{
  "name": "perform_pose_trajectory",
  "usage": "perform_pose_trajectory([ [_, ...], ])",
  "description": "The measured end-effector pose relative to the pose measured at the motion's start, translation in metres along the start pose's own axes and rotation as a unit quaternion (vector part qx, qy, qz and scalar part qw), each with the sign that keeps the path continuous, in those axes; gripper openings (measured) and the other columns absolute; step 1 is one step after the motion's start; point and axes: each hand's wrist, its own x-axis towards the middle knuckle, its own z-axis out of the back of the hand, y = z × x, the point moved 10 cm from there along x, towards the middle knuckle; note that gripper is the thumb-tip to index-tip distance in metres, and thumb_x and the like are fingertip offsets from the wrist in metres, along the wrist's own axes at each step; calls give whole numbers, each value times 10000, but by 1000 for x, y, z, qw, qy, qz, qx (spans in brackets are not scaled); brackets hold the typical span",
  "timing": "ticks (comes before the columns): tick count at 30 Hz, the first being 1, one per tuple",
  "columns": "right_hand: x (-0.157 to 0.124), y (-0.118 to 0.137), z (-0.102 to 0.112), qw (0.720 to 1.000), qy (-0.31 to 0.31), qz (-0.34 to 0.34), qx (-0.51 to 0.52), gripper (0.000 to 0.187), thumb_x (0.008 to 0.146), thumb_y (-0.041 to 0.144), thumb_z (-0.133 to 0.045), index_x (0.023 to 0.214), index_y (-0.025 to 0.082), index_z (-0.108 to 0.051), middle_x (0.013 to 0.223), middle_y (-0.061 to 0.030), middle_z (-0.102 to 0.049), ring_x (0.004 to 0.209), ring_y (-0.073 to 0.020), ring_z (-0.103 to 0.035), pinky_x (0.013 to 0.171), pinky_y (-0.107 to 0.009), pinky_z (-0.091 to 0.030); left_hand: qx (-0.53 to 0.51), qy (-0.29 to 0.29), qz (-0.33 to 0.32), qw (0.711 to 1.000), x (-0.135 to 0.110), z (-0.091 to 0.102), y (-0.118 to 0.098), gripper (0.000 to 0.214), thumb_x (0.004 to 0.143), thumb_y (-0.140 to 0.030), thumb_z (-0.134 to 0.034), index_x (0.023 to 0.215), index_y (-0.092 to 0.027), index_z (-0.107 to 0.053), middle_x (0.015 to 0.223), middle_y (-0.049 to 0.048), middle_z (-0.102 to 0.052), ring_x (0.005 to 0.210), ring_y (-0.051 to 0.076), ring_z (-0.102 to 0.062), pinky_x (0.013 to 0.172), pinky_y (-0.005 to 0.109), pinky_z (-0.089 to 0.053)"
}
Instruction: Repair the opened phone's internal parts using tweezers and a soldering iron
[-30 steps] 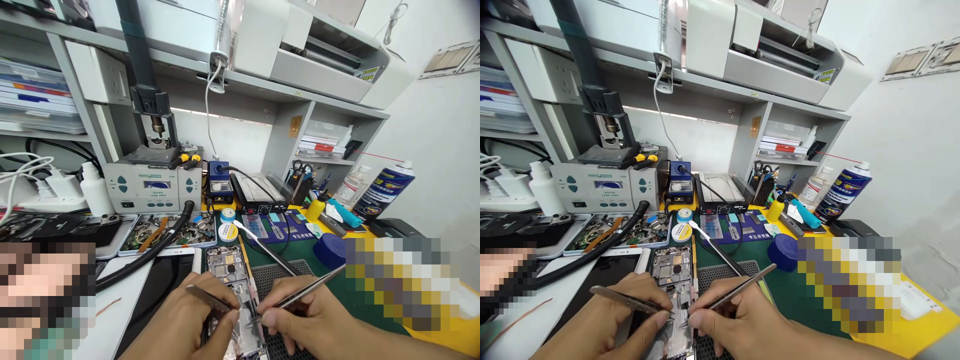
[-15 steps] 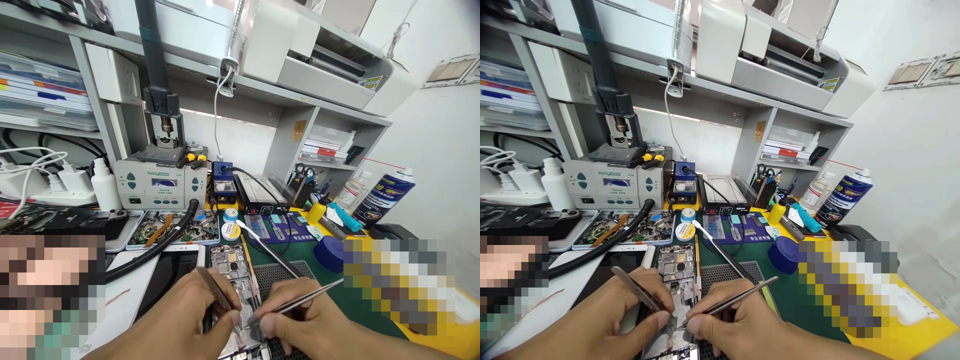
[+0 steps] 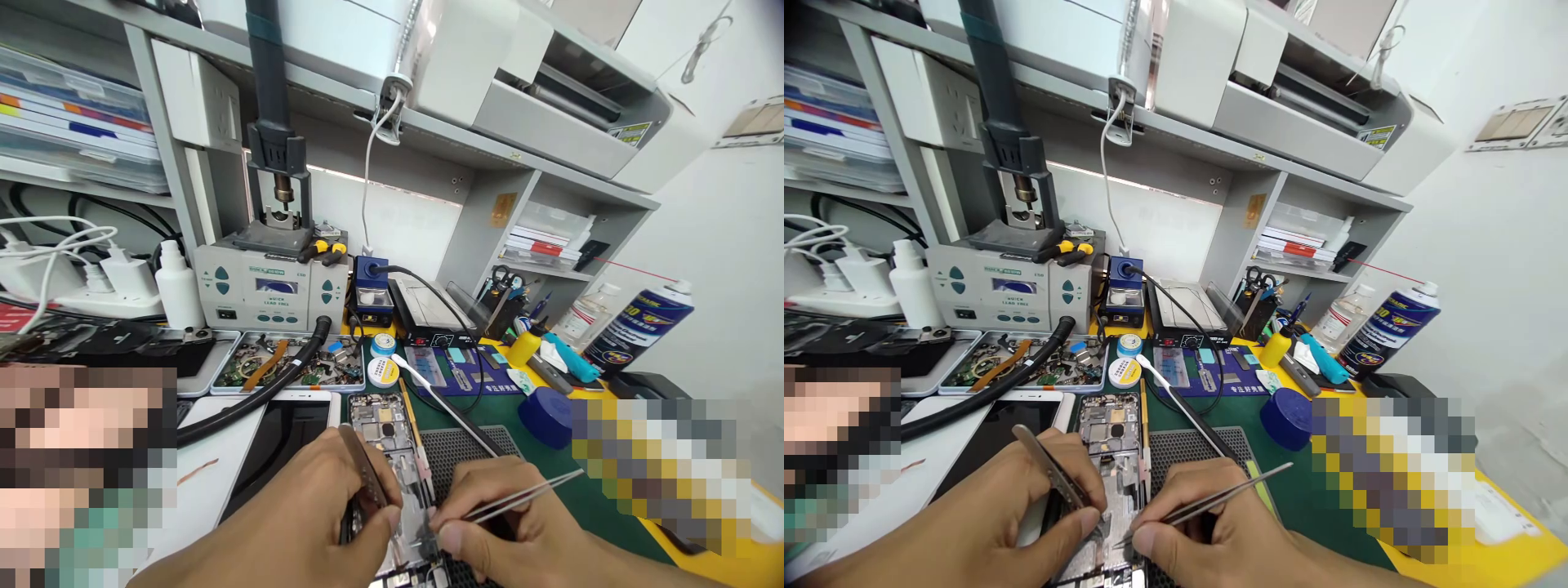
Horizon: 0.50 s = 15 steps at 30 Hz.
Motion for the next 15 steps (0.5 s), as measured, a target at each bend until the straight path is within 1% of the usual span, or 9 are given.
perform_pose_trajectory([
  [3, 0, 7, 1, 999, -1, 16, -36, 233, 972, 267, -756, 859, 92, -860, 677, -84, -735, 572, -125, -607, 530, -217, -443, 21, 1, -25, 999, -2, -2, -3, 187, 883, -150, -643, 887, -268, -789, 902, -22, -777, 847, 176, -705, 863, 249, -538],
  [6, 1, 12, 2, 998, -2, 29, -56, 239, 980, 273, -753, 869, 99, -875, 671, -97, -755, 575, -143, -637, 533, -231, -448, 20, 0, -38, 999, -2, -2, -4, 203, 887, -140, -631, 894, -277, -780, 910, -34, -775, 865, 173, -708, 868, 247, -537],
  [10, -1, 17, 2, 996, 0, 42, -77, 219, 991, 273, -759, 911, 119, -894, 710, -118, -789, 618, -176, -700, 555, -251, -476, 21, -1, -43, 999, 0, -4, -2, 175, 889, -151, -642, 877, -269, -771, 918, -30, -773, 867, 170, -705, 886, 252, -536],
  [15, -3, 21, 2, 995, 1, 67, -80, 175, 989, 252, -778, 962, 131, -902, 759, -124, -823, 628, -176, -716, 585, -258, -514, 29, 1, -46, 999, 1, -5, 0, 194, 879, -160, -619, 906, -268, -779, 916, -30, -772, 864, 162, -699, 837, 245, -536],
])
